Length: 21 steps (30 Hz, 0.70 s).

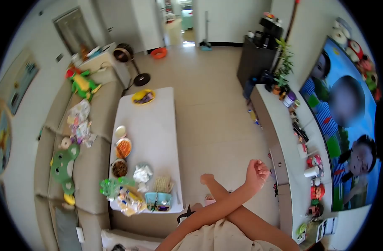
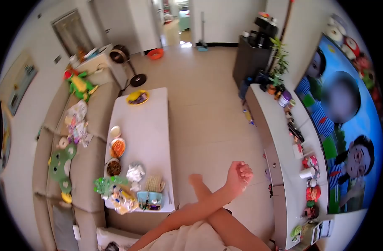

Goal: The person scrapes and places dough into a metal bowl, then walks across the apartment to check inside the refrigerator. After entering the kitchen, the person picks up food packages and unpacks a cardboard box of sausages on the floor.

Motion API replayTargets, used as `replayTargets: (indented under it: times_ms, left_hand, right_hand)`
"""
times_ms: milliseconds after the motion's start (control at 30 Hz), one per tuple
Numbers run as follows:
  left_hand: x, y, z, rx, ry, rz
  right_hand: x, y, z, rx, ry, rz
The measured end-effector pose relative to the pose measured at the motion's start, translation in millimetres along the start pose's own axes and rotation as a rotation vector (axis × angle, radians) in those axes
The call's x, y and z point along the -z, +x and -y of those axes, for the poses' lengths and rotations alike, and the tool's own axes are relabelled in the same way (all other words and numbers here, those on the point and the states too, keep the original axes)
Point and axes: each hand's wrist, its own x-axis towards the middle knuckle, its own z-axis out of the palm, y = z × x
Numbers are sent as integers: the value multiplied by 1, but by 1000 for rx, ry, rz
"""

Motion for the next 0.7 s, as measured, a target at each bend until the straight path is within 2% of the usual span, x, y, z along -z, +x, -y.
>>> replayTargets:
  times_ms: [233,333,400,467,500,533,600,667,700]
  left_hand:
    - [-4,71,-19,148,57,-61]
    - [-11,111,-68,199,12,-77]
    - [-10,151,-129,404,-173,28]
    - [-4,181,-203,294,-186,183]
    - [-13,188,-237,176,-142,158]
    - [-12,202,-279,144,-152,161]
    - [-28,211,-346,-114,-134,107]
    - [-59,206,-392,-252,-163,14]
    - [-55,213,-423,-258,-158,9]
  right_hand:
    - [50,19,-64,-118,30,-35]
    - [82,61,-75,-89,29,-60]
    - [116,95,-75,-58,21,-93]
    - [152,126,-80,-41,28,-140]
    - [170,141,-80,-29,33,-167]
    - [192,154,-77,-21,47,-190]
    - [216,175,-87,-38,69,-243]
    - [226,187,-111,-94,101,-286]
    - [224,189,-122,-126,131,-289]
